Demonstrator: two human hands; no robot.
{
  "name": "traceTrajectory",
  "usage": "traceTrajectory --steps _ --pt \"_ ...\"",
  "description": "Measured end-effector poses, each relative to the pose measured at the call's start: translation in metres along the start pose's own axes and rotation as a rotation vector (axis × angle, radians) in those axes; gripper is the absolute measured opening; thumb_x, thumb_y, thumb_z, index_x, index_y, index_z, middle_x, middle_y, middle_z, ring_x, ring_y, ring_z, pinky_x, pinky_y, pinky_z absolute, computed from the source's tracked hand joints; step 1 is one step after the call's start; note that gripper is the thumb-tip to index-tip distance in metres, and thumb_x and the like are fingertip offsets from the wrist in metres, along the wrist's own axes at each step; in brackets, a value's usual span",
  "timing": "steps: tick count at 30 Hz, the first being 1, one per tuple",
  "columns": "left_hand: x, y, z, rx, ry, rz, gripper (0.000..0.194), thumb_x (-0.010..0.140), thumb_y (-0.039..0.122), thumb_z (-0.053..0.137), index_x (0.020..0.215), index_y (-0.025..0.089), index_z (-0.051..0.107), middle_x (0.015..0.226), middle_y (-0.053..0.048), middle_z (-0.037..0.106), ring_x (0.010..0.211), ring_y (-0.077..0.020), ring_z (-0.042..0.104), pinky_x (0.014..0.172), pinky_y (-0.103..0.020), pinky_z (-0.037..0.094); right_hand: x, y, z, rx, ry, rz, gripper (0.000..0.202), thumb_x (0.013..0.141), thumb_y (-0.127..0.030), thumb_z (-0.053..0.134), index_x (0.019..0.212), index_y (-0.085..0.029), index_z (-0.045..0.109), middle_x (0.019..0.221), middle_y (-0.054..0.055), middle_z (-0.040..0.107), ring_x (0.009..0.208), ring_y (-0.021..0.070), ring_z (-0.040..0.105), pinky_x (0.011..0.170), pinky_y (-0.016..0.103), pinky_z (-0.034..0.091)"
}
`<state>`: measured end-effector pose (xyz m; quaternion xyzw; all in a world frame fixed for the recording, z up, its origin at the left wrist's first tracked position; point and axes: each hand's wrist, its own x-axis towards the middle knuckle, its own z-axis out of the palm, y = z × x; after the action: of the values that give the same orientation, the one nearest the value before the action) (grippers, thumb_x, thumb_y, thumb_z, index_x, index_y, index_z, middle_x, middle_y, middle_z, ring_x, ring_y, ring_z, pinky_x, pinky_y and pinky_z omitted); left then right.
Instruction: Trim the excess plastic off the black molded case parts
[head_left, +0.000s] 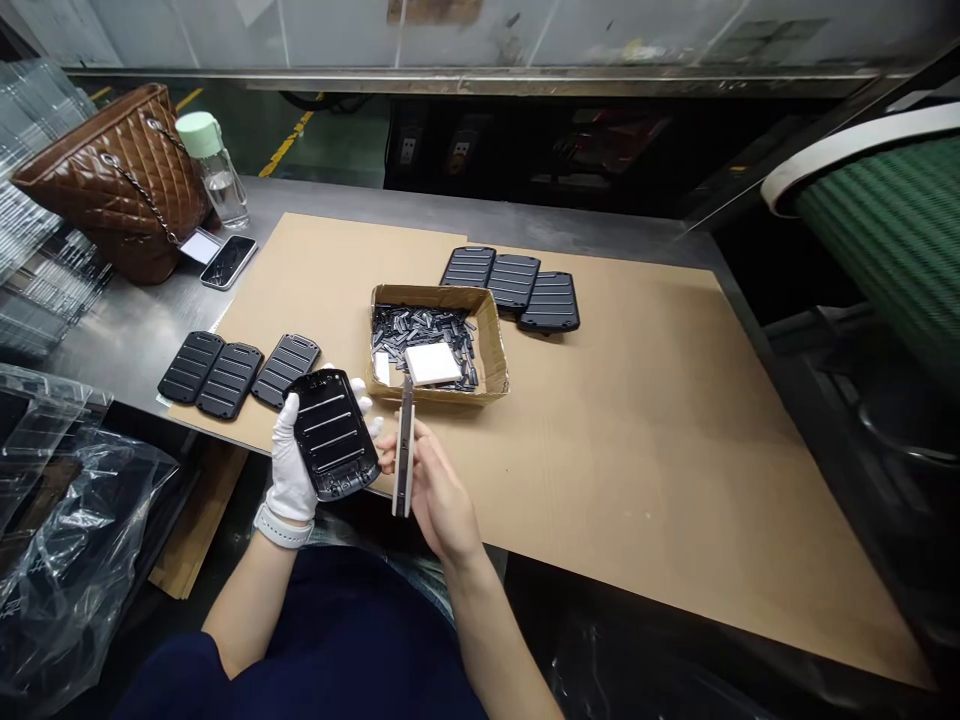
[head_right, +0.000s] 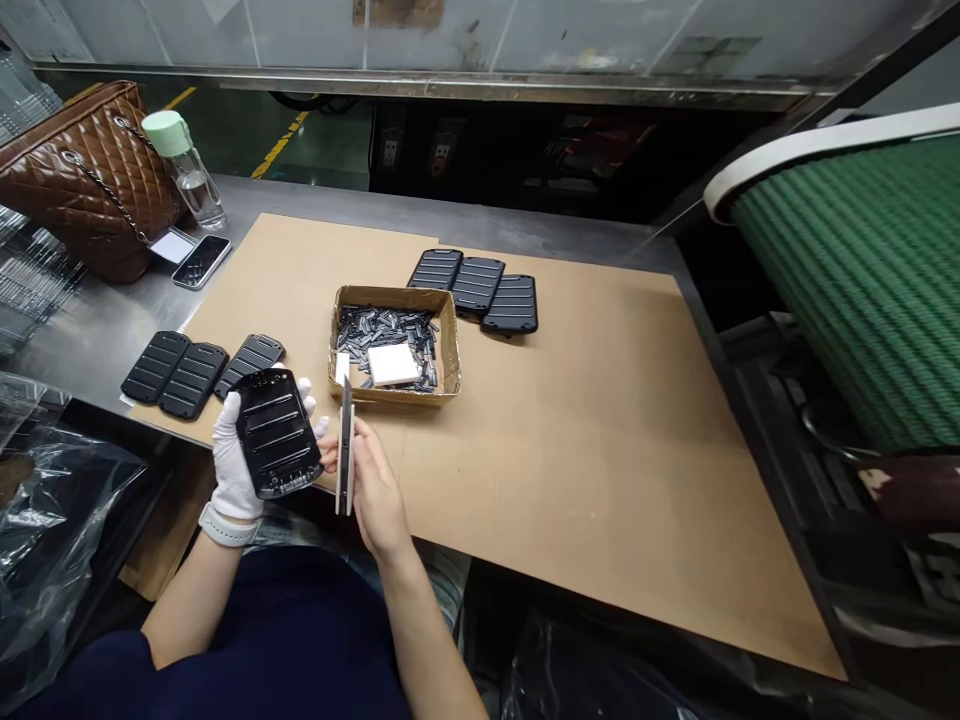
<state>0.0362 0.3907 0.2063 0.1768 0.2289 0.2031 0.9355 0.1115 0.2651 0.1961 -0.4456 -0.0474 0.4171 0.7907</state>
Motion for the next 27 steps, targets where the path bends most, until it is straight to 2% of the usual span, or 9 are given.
traceTrajectory --steps 2,5,7,10,16,20,27 --pt "0.0 0.004 0.0 0.005 0.038 0.009 0.053 0.09 0.055 0.041 0.129 0.022 0.055 0.127 -0.008 0.063 0.107 -0.0226 0.063 0.098 -0.046 0.047 0.001 -0.004 -0.002 0.105 -0.04 0.071 0.049 0.08 -0.06 0.058 0.112 -0.023 0.062 0.091 0.003 0.068 0.075 0.0148 0.059 0.067 0.027 0.048" --pt "-0.003 0.008 0.001 -0.024 0.085 0.035 0.056 0.09 0.054 0.041 0.133 0.021 0.051 0.124 -0.009 0.064 0.104 -0.0233 0.065 0.097 -0.046 0.047 0.002 -0.011 -0.005 0.264 -0.118 0.236 0.065 0.083 -0.072 0.038 0.115 -0.021 0.063 0.092 0.006 0.069 0.072 0.015 0.059 0.062 0.027 0.049" --pt "-0.005 0.009 0.003 -0.051 0.092 0.029 0.057 0.091 0.052 0.04 0.136 0.019 0.048 0.12 -0.01 0.067 0.102 -0.0246 0.065 0.097 -0.047 0.046 0.001 -0.014 -0.007 0.343 -0.14 0.314 0.074 0.085 -0.075 0.024 0.115 -0.02 0.064 0.088 0.007 0.069 0.065 0.0133 0.057 0.058 0.025 0.048" --pt "-0.008 0.01 0.005 -0.086 0.081 0.019 0.058 0.092 0.051 0.037 0.137 0.016 0.046 0.112 -0.011 0.07 0.098 -0.0255 0.067 0.094 -0.048 0.048 0.0 -0.017 -0.008 0.395 -0.154 0.338 0.081 0.085 -0.075 0.011 0.112 -0.022 0.066 0.082 0.006 0.067 0.06 0.012 0.054 0.054 0.023 0.047" --pt "-0.01 0.011 0.006 -0.072 0.081 -0.009 0.06 0.091 0.05 0.039 0.14 0.016 0.042 0.11 -0.013 0.07 0.1 -0.0288 0.067 0.093 -0.052 0.048 -0.003 -0.017 -0.006 0.251 -0.162 0.263 0.08 0.083 -0.077 0.011 0.111 -0.025 0.066 0.08 0.006 0.064 0.06 0.0134 0.049 0.051 0.023 0.041" --pt "-0.011 0.01 0.006 -0.076 0.08 -0.003 0.059 0.092 0.05 0.039 0.141 0.017 0.041 0.111 -0.012 0.07 0.098 -0.0269 0.067 0.093 -0.049 0.049 -0.004 -0.016 -0.006 0.165 -0.142 0.249 0.082 0.082 -0.078 0.009 0.114 -0.025 0.063 0.081 0.006 0.063 0.058 0.0139 0.045 0.051 0.024 0.038" --pt "-0.01 0.008 0.003 -0.08 0.065 -0.003 0.057 0.092 0.049 0.039 0.141 0.019 0.042 0.113 -0.011 0.069 0.096 -0.0254 0.068 0.092 -0.046 0.05 -0.006 -0.017 -0.003 0.292 -0.176 0.292 0.081 0.082 -0.078 0.01 0.111 -0.025 0.065 0.08 0.006 0.062 0.061 0.0142 0.049 0.054 0.025 0.041"
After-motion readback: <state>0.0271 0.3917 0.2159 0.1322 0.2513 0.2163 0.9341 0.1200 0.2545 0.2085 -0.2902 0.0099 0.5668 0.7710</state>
